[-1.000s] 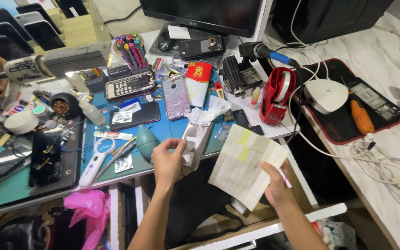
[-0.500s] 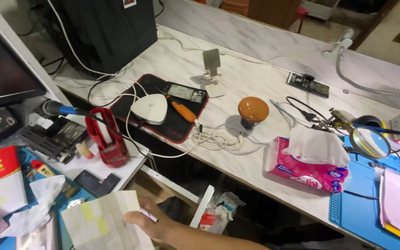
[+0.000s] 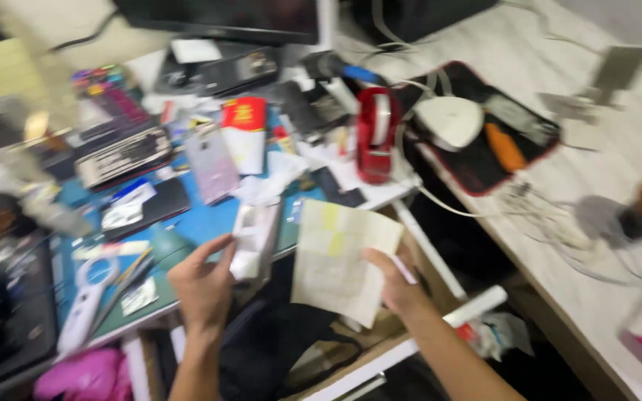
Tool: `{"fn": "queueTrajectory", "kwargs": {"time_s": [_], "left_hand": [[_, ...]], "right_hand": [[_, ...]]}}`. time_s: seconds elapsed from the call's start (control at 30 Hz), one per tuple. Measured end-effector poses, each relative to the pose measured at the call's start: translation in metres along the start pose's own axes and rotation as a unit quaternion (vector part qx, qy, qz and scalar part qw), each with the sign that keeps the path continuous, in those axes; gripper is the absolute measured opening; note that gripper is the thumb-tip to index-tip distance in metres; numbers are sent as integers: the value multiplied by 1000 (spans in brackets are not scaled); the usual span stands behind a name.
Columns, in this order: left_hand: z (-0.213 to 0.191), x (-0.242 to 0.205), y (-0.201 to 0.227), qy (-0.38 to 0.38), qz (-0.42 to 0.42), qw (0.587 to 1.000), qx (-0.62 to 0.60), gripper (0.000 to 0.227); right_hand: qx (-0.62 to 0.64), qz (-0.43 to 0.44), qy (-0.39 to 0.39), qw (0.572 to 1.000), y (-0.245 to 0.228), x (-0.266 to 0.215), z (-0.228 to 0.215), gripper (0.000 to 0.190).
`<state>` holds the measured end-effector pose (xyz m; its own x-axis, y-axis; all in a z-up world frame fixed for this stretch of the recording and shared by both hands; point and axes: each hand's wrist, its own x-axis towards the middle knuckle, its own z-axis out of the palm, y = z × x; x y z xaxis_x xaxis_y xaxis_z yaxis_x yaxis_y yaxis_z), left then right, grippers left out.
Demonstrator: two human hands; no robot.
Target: Writing notes in a notebook and labeling a mobile phone battery component at a repair station.
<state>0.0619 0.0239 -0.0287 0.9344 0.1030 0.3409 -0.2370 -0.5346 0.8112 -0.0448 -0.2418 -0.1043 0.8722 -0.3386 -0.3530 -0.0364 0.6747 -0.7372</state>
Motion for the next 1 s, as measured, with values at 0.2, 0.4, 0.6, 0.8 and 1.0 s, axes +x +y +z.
{"fn": "queueTrajectory", "kwargs": {"time_s": [0.2,0.4,0.6,0.8,1.0], "left_hand": [[3,4,0,-64,115,991,25,9],[11,7,-8,-94,82,985,119,3],[23,4,-19,-59,79,985,140,13],[27,4,-21,-41,89,981,169,14],[32,2,-24,-57,106,961,248,15]], "right_hand": [[-146,-152,79,974,-44,-49,71,52],[-152,-150,67,975,-50,-45,63,56],[-149,-84,22,985,-47,-35,44,45],[-147,-98,24,984,-38,-27,33,41],[-144,-100,11,984,-41,-30,37,44]]}}
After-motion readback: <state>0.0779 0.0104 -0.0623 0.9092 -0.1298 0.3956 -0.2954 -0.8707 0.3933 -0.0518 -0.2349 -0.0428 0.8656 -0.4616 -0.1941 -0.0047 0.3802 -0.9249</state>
